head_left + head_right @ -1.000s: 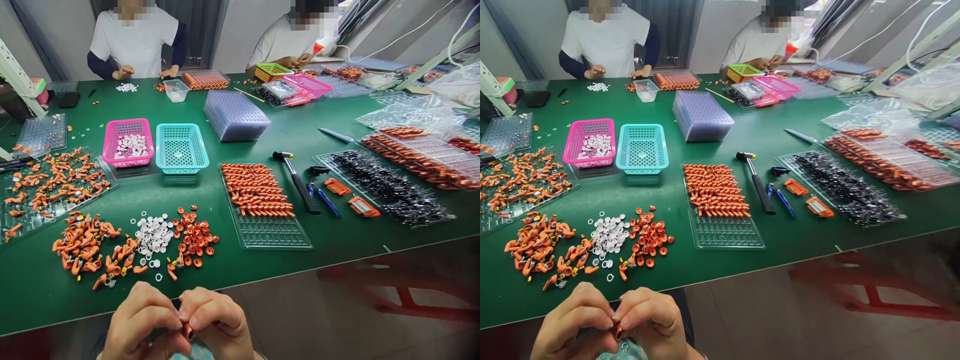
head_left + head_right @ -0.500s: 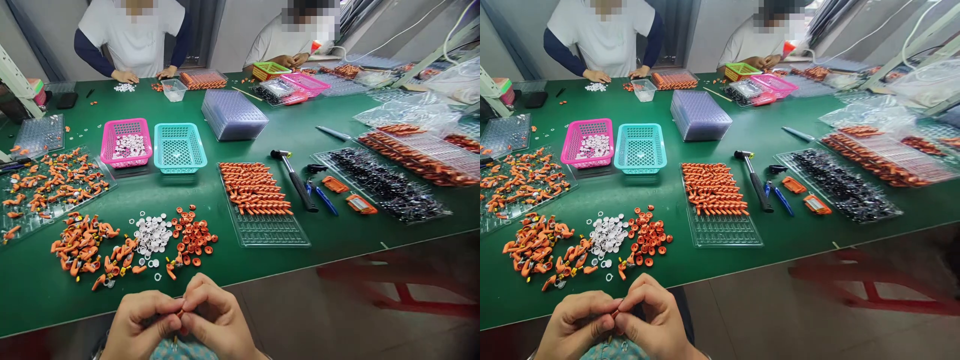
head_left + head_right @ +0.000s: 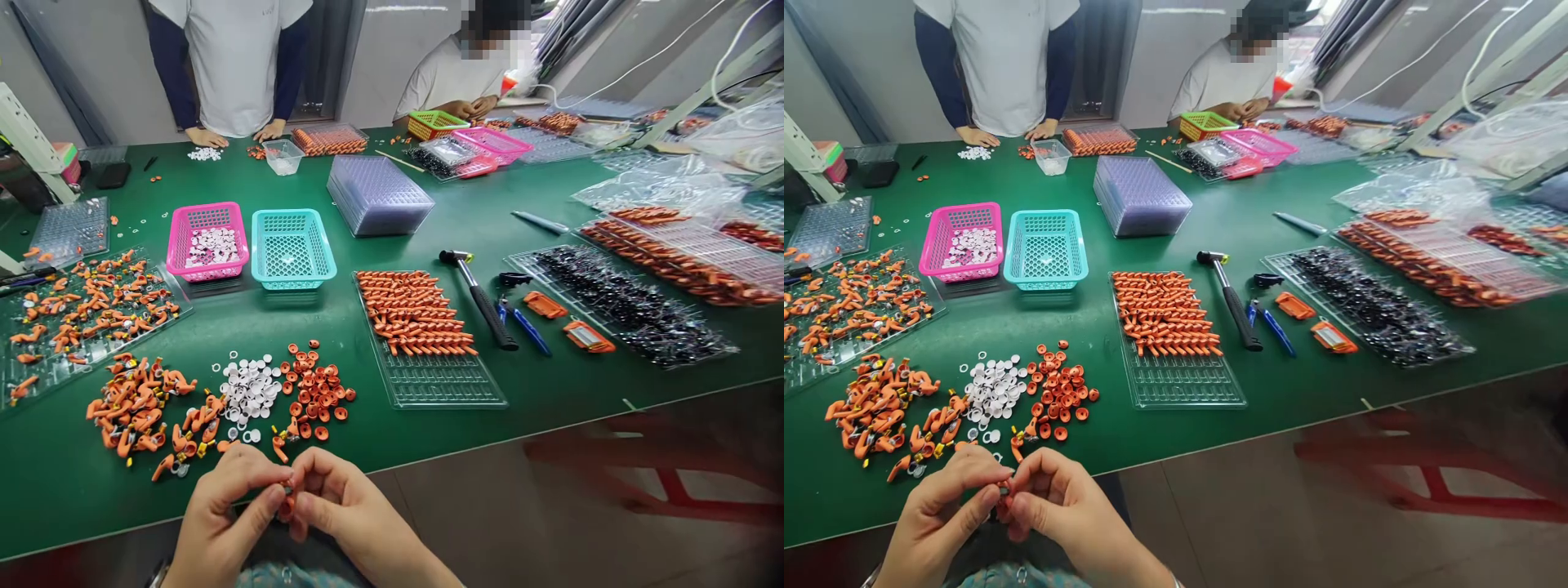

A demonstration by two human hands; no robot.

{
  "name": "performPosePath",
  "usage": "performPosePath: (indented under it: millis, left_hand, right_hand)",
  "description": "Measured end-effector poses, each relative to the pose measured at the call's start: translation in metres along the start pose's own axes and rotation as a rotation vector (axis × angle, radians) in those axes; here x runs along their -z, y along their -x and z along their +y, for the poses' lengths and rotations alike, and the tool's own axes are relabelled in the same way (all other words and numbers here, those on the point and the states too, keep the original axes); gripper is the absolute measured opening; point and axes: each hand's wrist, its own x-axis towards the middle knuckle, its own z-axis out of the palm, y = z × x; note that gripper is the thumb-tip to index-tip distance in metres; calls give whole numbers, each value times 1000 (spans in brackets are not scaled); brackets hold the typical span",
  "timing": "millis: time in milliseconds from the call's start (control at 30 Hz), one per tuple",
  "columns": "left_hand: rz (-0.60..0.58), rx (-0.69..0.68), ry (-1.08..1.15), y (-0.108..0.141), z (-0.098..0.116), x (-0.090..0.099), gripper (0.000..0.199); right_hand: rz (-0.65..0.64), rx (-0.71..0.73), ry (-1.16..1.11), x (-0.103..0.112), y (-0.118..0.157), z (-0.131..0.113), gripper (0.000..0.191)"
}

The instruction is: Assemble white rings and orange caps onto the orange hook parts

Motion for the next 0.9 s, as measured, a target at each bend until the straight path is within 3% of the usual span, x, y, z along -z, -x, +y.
performPosePath:
  millis: [167,267,400,500,900]
  left_hand:
    - [30,81,44,2,-1,3,22]
    - [75,258,149,5,-4,4,24]
    - [13,510,399,6,-10,3,26]
    - [13,612,472,3,-13,3,29]
    - [128,563,346,1,11,-6,13]
  right_hand:
    - [-8,-3,-210,-3,-4,9,39]
    - [3,-16,-289,-5,-3,12,35]
    - [24,14,-290,-7,-4,15,34]
    - [49,35,-233,-6,-5,15,34]
    - [98,118,-186,-6,-3,17,28]
